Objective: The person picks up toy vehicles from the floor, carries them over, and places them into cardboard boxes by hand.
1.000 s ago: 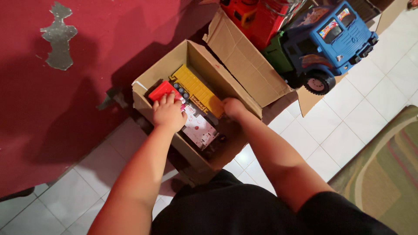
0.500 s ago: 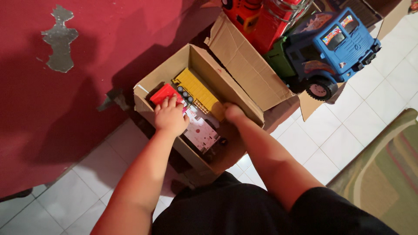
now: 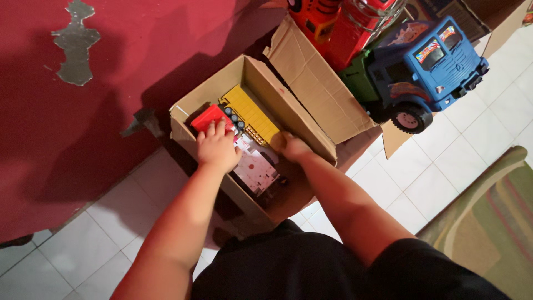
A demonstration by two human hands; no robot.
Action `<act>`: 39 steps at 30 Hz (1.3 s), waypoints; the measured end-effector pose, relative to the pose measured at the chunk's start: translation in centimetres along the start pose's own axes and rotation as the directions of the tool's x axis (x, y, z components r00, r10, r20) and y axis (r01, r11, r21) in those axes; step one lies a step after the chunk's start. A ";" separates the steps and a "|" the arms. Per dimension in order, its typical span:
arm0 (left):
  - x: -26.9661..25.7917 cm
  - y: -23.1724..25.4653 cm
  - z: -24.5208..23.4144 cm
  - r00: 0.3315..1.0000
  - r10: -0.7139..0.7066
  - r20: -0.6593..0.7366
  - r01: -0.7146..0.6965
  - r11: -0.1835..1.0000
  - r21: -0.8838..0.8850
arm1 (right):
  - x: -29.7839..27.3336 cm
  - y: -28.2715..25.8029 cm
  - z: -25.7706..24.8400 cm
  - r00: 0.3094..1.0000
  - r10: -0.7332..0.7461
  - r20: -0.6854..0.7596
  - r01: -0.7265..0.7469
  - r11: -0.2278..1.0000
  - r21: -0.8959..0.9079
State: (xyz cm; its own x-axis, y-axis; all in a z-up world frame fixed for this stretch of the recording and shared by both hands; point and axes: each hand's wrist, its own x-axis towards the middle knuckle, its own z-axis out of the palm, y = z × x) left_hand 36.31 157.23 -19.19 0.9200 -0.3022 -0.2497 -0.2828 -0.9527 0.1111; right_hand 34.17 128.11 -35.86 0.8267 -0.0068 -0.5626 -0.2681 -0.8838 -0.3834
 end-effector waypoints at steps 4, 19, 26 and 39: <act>-0.1 0.3 -0.5 1.000 -0.020 0.008 0.020 0.999 0.025 | -0.3 -0.5 -0.2 0.999 -0.039 -0.018 0.040 0.998 0.045; 0.1 1.5 -2.6 0.967 -0.100 0.236 0.071 0.989 0.127 | -3.2 -4.0 -2.6 0.995 0.098 0.025 -0.097 0.994 -0.040; 0.2 1.7 -2.3 0.961 -0.120 0.248 0.089 0.987 0.133 | -4.3 -5.6 -3.8 0.987 0.147 0.058 -0.142 0.987 -0.077; 0.1 0.7 -0.7 0.985 -0.088 0.146 0.073 0.992 0.105 | -6.0 -6.3 -5.3 0.993 0.118 -0.013 -0.119 0.990 -0.074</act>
State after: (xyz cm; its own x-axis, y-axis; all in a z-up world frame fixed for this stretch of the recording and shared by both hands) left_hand 36.36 156.55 -18.43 0.8917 -0.2183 -0.3966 -0.2416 -0.9703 -0.0091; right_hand 33.58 131.26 -26.16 0.7957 -0.1171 -0.5943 -0.3271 -0.9088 -0.2590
